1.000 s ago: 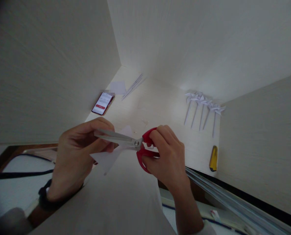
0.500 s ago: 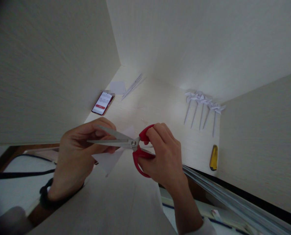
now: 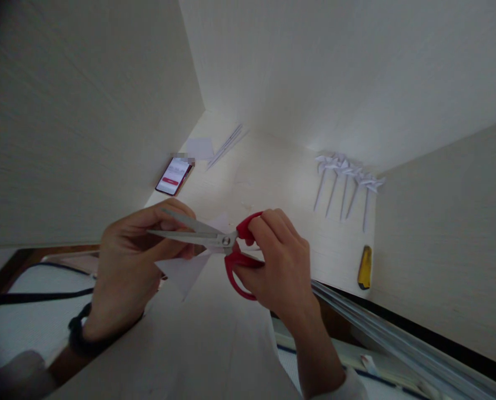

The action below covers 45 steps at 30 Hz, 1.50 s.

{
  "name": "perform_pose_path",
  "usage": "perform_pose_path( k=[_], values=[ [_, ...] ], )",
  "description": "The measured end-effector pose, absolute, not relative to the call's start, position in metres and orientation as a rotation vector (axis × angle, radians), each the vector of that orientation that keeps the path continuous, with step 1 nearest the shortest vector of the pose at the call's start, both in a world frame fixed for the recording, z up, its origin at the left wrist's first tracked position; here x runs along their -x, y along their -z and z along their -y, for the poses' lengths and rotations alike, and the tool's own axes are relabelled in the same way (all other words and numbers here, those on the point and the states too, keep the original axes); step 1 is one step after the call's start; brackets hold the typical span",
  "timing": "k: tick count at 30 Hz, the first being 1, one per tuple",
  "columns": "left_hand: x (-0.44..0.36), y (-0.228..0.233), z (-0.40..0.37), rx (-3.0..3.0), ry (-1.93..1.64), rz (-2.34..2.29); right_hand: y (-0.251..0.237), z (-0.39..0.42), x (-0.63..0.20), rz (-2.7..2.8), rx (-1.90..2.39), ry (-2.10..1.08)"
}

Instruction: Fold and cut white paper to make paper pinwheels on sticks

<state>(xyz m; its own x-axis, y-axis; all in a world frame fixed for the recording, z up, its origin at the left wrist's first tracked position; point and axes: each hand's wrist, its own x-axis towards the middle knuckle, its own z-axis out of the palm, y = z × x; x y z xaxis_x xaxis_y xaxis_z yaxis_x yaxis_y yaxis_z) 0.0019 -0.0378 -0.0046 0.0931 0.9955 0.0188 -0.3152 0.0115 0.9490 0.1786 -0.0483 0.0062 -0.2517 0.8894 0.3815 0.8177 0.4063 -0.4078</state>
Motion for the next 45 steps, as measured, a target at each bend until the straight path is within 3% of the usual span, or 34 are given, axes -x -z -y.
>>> perform_pose_path(
  k=[45],
  values=[
    [-0.0005,0.0023,0.0411,-0.947,-1.262,-0.973,-0.0072,0.0483,-0.1786,2.123,1.485,-0.068]
  ],
)
